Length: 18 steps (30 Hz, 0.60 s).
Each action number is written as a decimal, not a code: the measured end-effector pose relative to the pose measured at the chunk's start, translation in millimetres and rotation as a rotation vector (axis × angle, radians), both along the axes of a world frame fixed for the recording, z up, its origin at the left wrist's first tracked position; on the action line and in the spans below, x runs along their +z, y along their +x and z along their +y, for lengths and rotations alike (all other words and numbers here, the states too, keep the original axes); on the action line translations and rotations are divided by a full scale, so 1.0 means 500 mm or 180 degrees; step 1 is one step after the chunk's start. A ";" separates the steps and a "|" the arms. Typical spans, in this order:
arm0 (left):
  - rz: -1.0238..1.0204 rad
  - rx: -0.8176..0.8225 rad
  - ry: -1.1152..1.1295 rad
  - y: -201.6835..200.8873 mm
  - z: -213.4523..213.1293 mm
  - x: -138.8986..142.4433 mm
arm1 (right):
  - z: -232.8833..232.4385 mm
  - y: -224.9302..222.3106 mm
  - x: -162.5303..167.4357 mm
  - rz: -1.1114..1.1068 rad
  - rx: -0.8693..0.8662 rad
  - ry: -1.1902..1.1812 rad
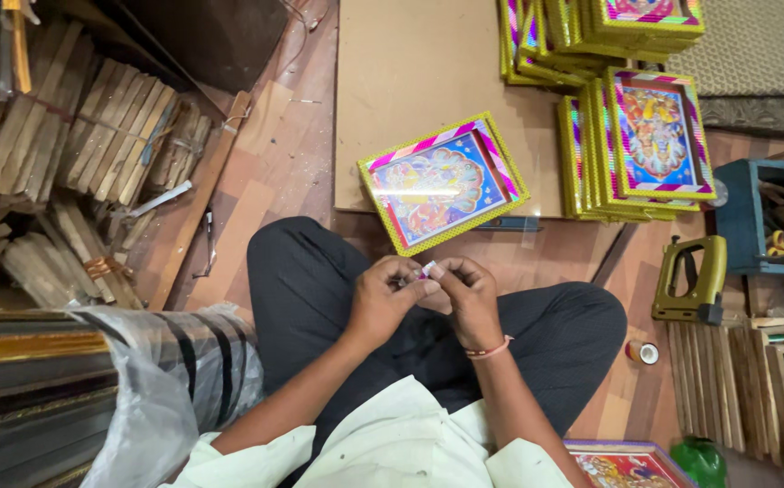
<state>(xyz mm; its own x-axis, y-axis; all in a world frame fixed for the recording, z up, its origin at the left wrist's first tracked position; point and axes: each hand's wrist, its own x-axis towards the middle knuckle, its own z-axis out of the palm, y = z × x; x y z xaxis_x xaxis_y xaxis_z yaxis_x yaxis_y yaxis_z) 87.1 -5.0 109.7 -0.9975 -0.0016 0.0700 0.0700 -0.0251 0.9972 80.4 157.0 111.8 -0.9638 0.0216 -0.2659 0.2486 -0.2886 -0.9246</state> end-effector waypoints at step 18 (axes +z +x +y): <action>-0.0170 0.0821 -0.1059 -0.087 -0.041 0.022 | 0.242 -0.255 -0.063 0.0418 -0.1001 0.1622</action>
<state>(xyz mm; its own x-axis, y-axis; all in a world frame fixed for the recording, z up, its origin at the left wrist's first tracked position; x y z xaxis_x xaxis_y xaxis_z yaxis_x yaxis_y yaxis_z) 43.7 -25.6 120.6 -0.9697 -0.2376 0.0572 -0.0200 0.3105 0.9504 -46.9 278.0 80.5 -0.9145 0.4036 -0.0268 0.0981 0.1570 -0.9827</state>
